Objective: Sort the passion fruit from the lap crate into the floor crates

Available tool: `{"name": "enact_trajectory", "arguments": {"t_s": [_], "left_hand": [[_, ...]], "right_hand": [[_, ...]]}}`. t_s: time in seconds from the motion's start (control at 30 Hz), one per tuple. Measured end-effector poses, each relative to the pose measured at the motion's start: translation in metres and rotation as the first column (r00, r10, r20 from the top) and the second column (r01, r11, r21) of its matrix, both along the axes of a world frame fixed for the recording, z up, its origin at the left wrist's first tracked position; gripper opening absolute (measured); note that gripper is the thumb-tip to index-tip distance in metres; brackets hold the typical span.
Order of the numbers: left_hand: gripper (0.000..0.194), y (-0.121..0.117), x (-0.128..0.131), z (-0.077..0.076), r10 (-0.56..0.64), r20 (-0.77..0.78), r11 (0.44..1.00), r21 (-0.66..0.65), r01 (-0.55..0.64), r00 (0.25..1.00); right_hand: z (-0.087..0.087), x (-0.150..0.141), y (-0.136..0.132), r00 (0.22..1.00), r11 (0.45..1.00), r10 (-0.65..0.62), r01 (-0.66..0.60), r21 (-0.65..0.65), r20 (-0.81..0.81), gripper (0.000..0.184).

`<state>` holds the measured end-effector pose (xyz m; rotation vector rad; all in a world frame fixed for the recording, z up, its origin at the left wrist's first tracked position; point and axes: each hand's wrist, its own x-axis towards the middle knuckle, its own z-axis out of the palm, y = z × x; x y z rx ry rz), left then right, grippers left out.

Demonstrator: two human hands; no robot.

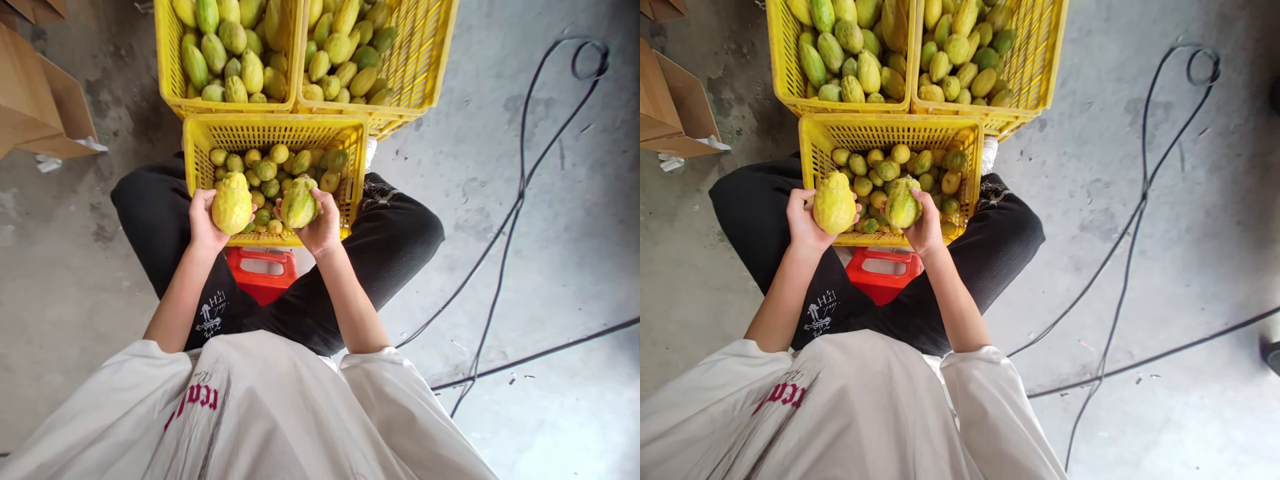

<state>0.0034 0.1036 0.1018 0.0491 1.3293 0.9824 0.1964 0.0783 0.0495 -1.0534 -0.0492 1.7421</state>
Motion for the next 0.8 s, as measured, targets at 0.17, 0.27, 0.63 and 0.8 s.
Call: {"name": "enact_trajectory", "arguments": {"t_s": [0.17,0.27,0.63,0.8], "left_hand": [[0.042,-0.002,0.002,-0.001,-0.007,-0.01,0.997,0.074,0.007,1.0],[0.034,-0.002,-0.002,-0.011,0.009,-0.025,0.985,0.171,-0.005,1.0],[0.018,-0.003,-0.002,-0.017,-0.081,-0.079,0.981,0.171,0.093,0.994],[0.027,0.0,0.0,-0.009,-0.12,-0.039,0.993,0.0,0.12,0.992]], "right_hand": [[0.005,0.002,0.001,0.999,0.999,0.003,-0.005,-0.034,-0.05,0.039],[0.0,0.003,0.001,0.999,1.0,-0.01,0.008,-0.027,-0.053,0.039],[-0.006,0.004,0.002,0.998,0.994,-0.056,0.053,-0.1,-0.025,0.024],[-0.007,0.001,0.001,0.998,0.994,-0.003,-0.004,-0.111,-0.057,0.03]]}}
